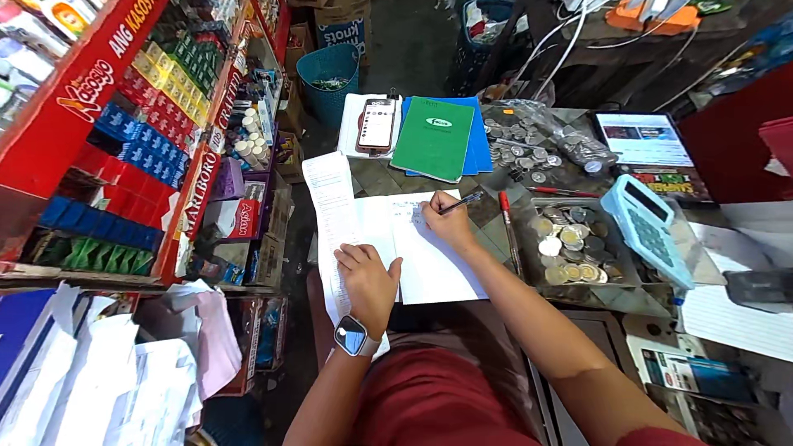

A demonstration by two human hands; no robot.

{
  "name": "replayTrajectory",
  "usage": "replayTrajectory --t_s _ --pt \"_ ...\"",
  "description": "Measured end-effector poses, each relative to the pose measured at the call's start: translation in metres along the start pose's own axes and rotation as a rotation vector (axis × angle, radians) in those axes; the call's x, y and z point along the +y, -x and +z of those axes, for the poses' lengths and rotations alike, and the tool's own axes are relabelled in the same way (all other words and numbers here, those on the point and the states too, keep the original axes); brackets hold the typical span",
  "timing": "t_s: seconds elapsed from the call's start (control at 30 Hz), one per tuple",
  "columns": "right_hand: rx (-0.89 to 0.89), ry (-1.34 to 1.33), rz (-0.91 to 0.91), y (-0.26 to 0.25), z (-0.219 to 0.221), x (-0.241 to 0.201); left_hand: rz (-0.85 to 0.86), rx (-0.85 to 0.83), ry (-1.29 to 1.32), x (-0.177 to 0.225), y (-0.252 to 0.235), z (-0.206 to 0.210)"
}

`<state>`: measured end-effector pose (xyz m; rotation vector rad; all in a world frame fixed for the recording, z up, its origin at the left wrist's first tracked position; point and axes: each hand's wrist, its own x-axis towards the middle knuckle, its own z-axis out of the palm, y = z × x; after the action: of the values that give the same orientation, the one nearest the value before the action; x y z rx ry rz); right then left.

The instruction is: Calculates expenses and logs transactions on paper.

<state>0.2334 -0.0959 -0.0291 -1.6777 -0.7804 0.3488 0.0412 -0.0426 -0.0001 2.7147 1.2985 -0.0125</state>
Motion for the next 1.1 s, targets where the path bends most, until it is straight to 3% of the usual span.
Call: replayTrajectory --t_s 1.1 --pt "0.052 0.079 -0.074 0.0018 0.0027 0.0021 -0.009 -0.022 -0.022 0.0003 0.0000 -0.0006"
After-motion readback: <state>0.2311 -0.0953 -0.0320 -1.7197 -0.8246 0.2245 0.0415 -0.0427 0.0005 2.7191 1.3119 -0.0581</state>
